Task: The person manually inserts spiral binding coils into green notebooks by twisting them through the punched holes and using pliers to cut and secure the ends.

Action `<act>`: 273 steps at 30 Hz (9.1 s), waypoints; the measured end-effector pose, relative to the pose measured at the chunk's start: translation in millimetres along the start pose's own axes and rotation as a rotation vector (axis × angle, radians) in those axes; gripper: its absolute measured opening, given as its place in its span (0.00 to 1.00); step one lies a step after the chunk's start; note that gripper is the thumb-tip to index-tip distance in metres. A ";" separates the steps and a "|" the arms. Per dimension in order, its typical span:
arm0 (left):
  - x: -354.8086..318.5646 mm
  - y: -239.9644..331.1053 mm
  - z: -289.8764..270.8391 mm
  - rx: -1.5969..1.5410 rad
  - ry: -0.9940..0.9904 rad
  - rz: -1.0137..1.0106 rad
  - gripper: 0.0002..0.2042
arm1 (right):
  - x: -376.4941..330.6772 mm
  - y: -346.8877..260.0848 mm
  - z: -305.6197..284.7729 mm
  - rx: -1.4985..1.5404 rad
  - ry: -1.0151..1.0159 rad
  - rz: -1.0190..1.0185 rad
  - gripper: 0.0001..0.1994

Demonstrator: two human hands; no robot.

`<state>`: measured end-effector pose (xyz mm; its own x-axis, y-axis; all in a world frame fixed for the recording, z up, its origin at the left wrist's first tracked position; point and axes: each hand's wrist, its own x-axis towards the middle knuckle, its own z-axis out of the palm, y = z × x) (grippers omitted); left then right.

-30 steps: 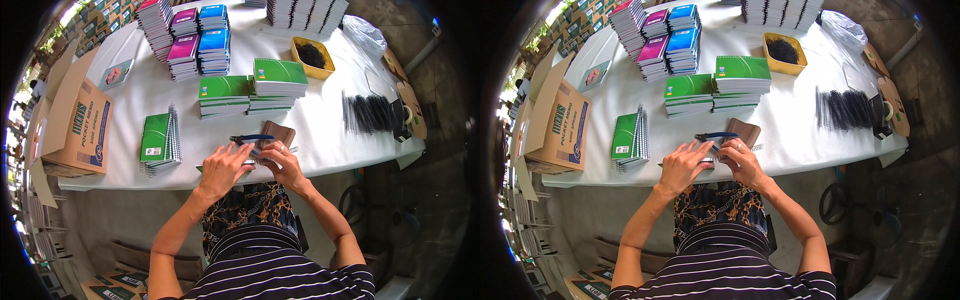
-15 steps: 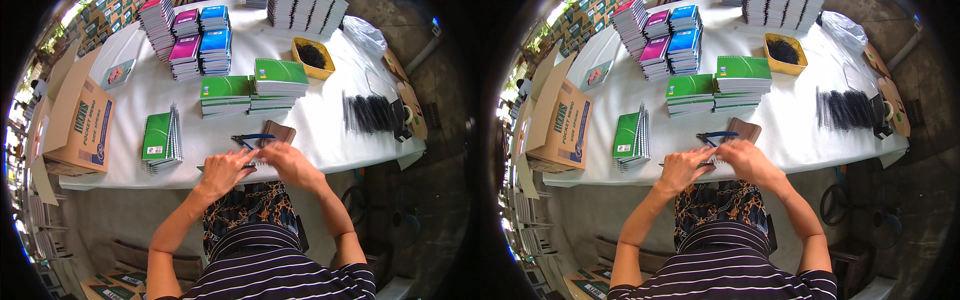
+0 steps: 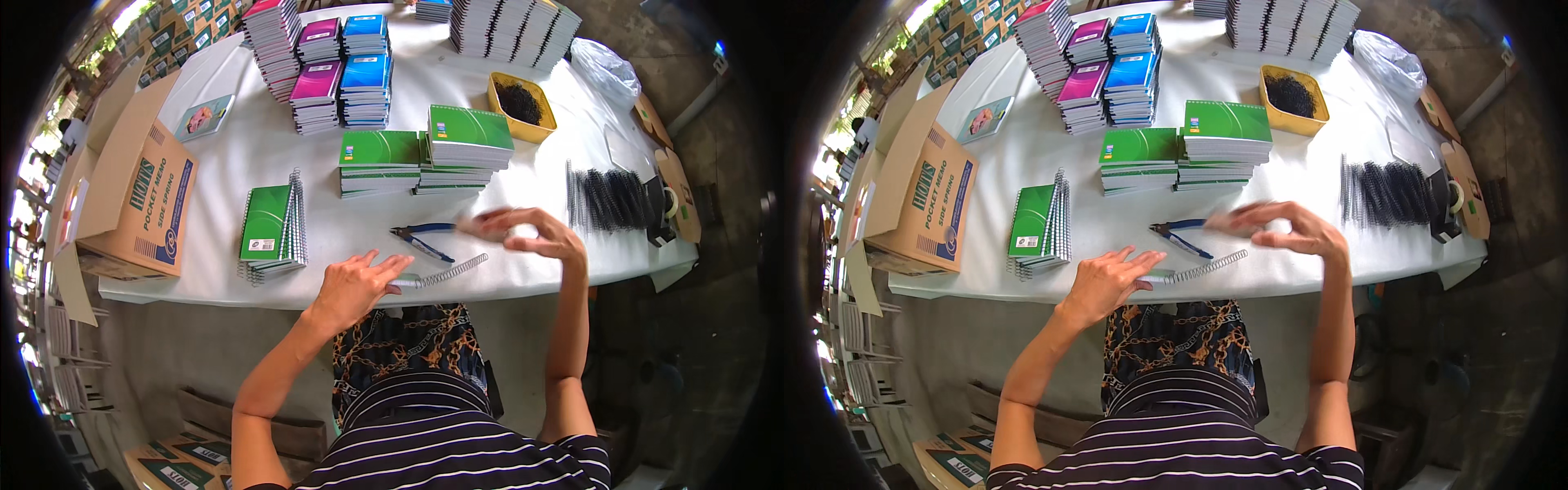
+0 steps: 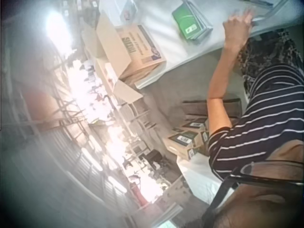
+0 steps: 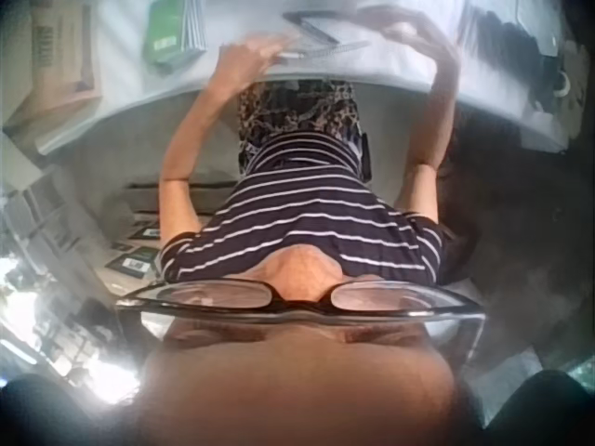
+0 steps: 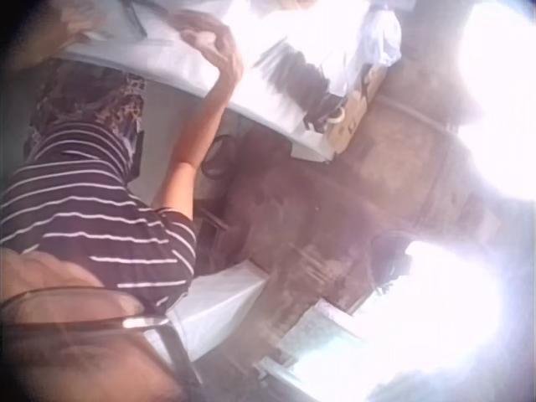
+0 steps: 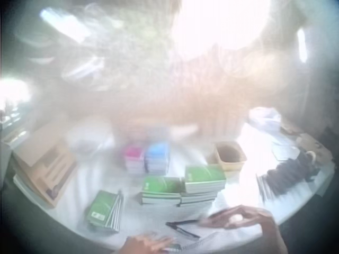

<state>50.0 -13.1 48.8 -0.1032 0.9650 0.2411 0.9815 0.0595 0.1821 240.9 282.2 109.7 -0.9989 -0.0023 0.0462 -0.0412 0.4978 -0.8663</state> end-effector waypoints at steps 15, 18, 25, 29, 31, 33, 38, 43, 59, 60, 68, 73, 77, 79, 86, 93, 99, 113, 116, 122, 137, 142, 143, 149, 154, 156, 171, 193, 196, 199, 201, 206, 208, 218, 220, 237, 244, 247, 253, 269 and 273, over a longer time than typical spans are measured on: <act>15.6 -22.6 10.0 0.276 0.097 0.145 0.20 | 37.7 25.8 35.1 0.279 -0.026 0.062 0.34; 12.6 -26.7 24.8 0.208 0.078 0.191 0.21 | 37.7 27.1 34.1 0.218 -0.008 0.143 0.34; 22.8 -42.3 -30.2 0.029 -0.242 0.215 0.28 | 50.3 26.5 39.9 0.102 -0.190 0.061 0.30; 23.2 -41.5 -21.8 0.095 -0.086 0.091 0.34 | 51.6 29.4 40.3 0.265 -0.188 0.053 0.26; 16.9 -48.2 -9.7 0.120 0.033 0.076 0.35 | 53.8 26.2 43.5 0.320 -0.180 0.059 0.26; 17.9 -51.1 -5.3 0.079 0.044 0.047 0.34 | 59.8 25.5 49.6 0.124 -0.220 0.117 0.27; 27.4 -55.2 -32.4 0.004 -0.413 -0.106 0.27 | 51.7 35.5 46.1 0.274 -0.194 0.046 0.27; 24.4 -57.0 -27.0 -0.058 -0.366 -0.094 0.25 | 52.0 34.0 53.5 0.600 -0.136 -0.094 0.28; 15.9 -60.0 -39.5 -0.073 -0.333 -0.058 0.22 | 70.4 12.0 54.6 0.111 -0.295 0.087 0.33; 15.0 -63.4 -31.4 -0.022 -0.371 -0.077 0.22 | 70.7 14.6 55.0 0.184 -0.278 0.042 0.33; 22.1 -69.3 -29.0 0.056 -0.257 -0.118 0.27 | 75.4 28.3 57.1 0.252 -0.213 0.084 0.33; 16.6 -73.1 -24.8 0.074 -0.226 -0.178 0.27 | 83.4 20.7 61.7 0.211 -0.180 0.115 0.29; 12.2 -73.0 -20.8 0.041 -0.175 -0.203 0.26 | 89.7 18.9 61.6 0.168 -0.205 0.112 0.27; 19.3 -73.9 -24.1 0.016 -0.193 -0.198 0.26 | 97.1 19.5 65.0 -0.002 -0.220 0.180 0.28; 24.5 -81.0 -24.0 -0.059 -0.181 -0.295 0.30 | 111.4 21.2 63.1 0.041 -0.184 0.215 0.30; 18.7 -89.4 -6.2 -0.443 0.194 -0.281 0.48 | 118.6 31.7 60.9 0.228 -0.112 0.101 0.28; 9.1 -73.2 15.3 -0.834 0.291 -0.501 0.58 | 119.4 19.0 60.5 -0.032 -0.183 0.214 0.29; 2.6 -67.0 49.8 -1.201 0.444 -0.417 0.49 | 117.2 28.9 66.0 0.436 -0.193 0.027 0.28; 9.4 -62.4 45.9 -1.263 0.432 -0.430 0.48 | 118.7 43.7 60.5 0.315 -0.203 -0.049 0.27; 1.8 -66.3 47.6 -1.212 0.409 -0.431 0.50 | 130.1 7.8 67.8 0.249 -0.238 -0.079 0.26; -10.3 -74.3 8.4 -1.200 0.149 -0.489 0.25 | 0.4 13.5 20.0 -0.604 0.201 0.322 0.28; -23.8 -47.5 2.3 -0.477 0.472 -0.337 0.27 | 45.2 11.4 86.6 -0.722 0.514 0.079 0.24; -25.1 -37.9 11.5 -0.312 0.390 -0.349 0.27 | 64.1 19.0 108.5 -0.630 0.556 0.072 0.22; -21.1 -10.2 44.0 -0.013 0.334 -0.372 0.30 | 88.4 70.6 156.4 -0.950 0.701 0.155 0.21; -22.1 -3.8 38.4 -0.121 0.337 -0.468 0.30 | 49.2 -3.3 172.1 -0.401 0.589 0.183 0.20; -17.2 -0.9 33.5 -0.134 0.355 -0.469 0.29 | 40.3 -26.9 183.0 -0.505 0.554 -0.005 0.21; -21.3 4.5 2.2 0.029 0.413 -0.425 0.33 | 58.3 -39.8 151.9 0.546 -0.074 0.299 0.15; -60.3 -155.7 -109.8 -1.032 0.385 -0.174 0.30 | 221.5 -67.9 155.5 1.295 -0.177 0.035 0.12; -54.0 -166.2 -104.2 -1.416 0.850 -0.385 0.37 | 239.9 -79.3 184.2 0.915 0.142 -0.046 0.09; -88.6 -194.0 -52.2 -1.411 0.654 -0.722 0.41 | 237.6 -75.5 206.8 0.276 0.124 -0.030 0.08; -86.4 -197.4 -38.7 -1.348 0.504 -0.761 0.43 | 229.9 -60.8 200.5 -0.102 0.378 0.031 0.07; -79.2 -196.8 -45.4 -1.296 0.415 -0.592 0.43 | 239.0 10.3 202.2 -0.170 0.521 -0.186 0.09; -79.3 -198.0 -43.3 -1.301 0.405 -0.662 0.39 | 250.0 7.6 213.1 -0.146 0.498 -0.184 0.11; -77.9 -164.6 -31.3 -0.892 0.606 -0.876 0.35 | 219.5 -20.6 168.7 -0.658 0.638 -0.257 0.20; -55.9 -136.4 -56.6 -0.505 0.719 -0.749 0.35 | 202.2 14.0 137.1 -0.826 0.691 -0.177 0.22; 8.1 -50.1 6.9 -1.836 0.168 -0.284 0.22 | 66.0 -23.7 138.6 -0.404 0.709 -0.163 0.34; 1.2 -57.3 44.7 -1.269 0.067 -0.194 0.32 | 59.8 38.4 183.8 0.482 0.512 0.113 0.13; 7.8 -35.2 7.6 -0.755 0.396 -0.189 0.45 | 55.3 40.2 181.8 0.373 0.486 0.064 0.11; 41.0 14.5 13.6 0.077 0.045 -0.116 0.38 | 43.8 21.2 144.3 -0.177 0.409 -0.095 0.23; 47.6 7.6 -1.2 -0.161 -0.110 -0.131 0.26 | -35.5 200.7 -128.6 -0.933 0.962 0.631 0.13; 48.2 -1.1 -7.0 -0.175 -0.189 -0.166 0.24 | -26.3 169.4 -110.7 -0.767 0.943 0.347 0.16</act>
<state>42.8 31.6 66.9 -0.2122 0.9771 0.0152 0.9091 0.1917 0.3699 262.6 462.6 16.8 -0.5384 0.6898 0.4841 0.5579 0.7223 -0.4086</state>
